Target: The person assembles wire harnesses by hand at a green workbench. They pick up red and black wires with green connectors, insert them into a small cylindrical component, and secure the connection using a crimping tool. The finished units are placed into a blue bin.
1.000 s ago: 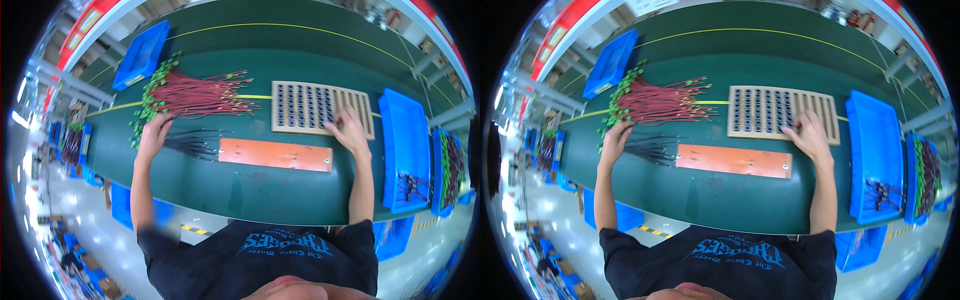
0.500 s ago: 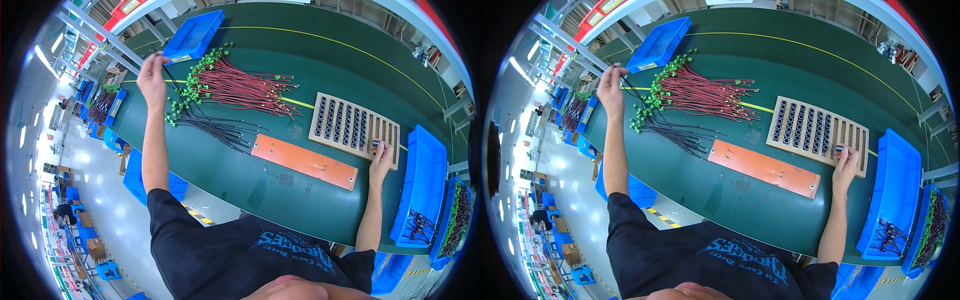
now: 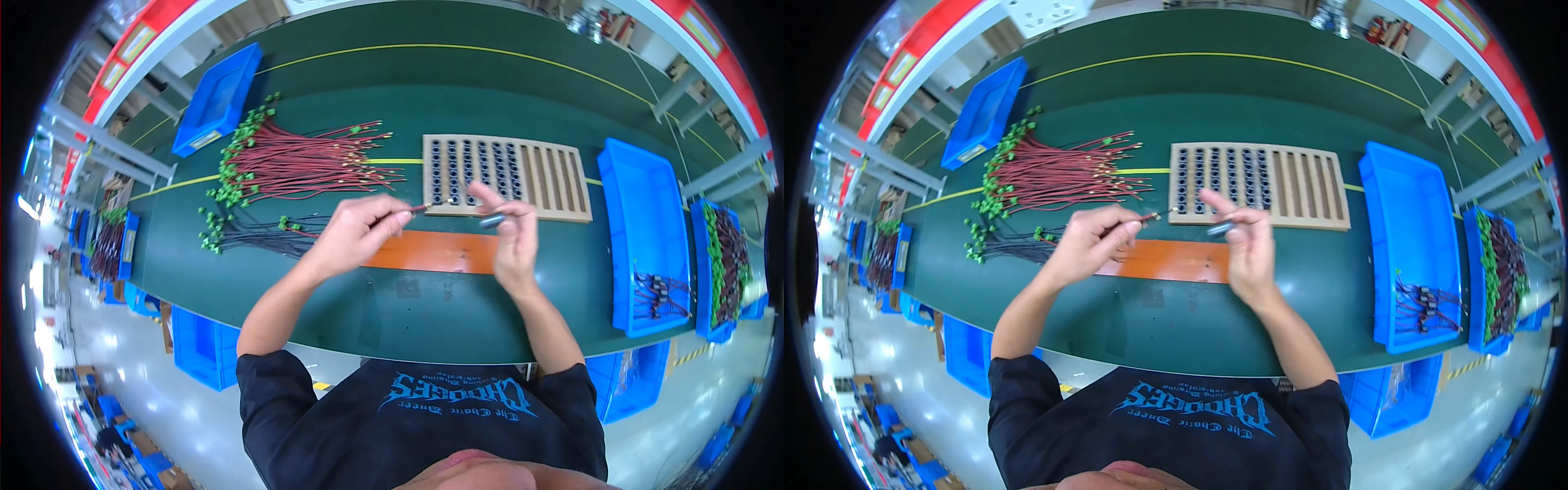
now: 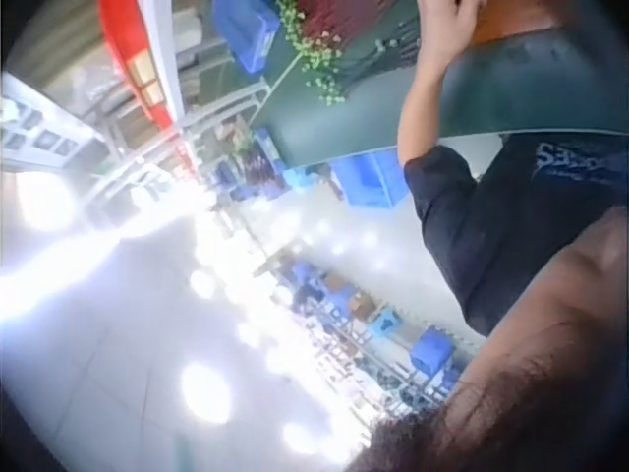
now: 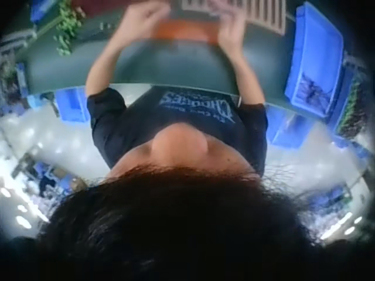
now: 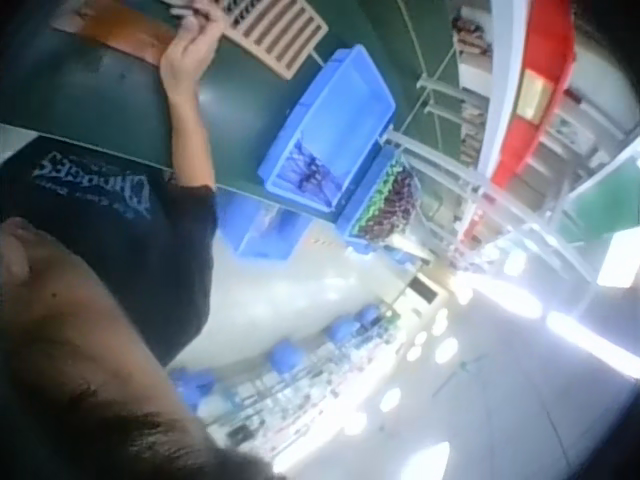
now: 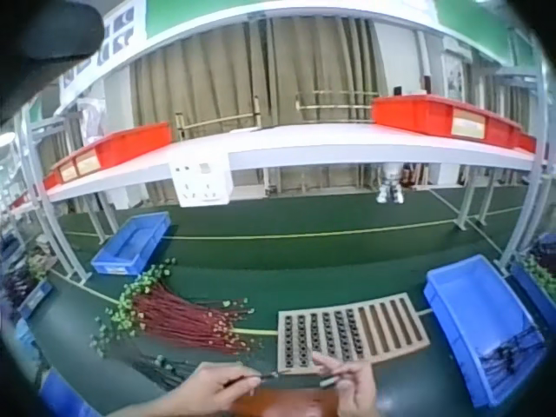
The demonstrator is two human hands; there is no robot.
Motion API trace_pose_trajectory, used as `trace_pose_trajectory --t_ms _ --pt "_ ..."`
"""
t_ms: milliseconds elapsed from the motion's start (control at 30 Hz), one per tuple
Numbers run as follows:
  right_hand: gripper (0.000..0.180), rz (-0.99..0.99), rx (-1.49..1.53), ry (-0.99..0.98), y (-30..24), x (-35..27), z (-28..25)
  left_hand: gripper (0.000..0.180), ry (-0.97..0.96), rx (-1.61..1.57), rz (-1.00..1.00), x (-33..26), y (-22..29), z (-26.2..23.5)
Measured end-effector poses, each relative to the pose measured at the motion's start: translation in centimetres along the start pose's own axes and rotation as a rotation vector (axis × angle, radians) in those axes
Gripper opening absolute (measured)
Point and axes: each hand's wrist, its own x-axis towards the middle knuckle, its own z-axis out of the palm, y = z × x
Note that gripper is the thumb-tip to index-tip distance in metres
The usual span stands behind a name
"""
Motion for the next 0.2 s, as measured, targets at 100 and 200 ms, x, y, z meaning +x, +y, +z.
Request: trace_pose_trajectory --t_ms 100,200 --pt "0.032 -0.166 0.019 -0.081 -0.8 -0.5 1.4 0.020 -0.141 -0.033 -0.102 0.4 0.3 1.9" --pt "0.032 -0.168 -0.019 -0.161 -0.9 -1.3 1.2 0.020 -0.178 -0.080 -0.068 0.7 -0.4 3.0"
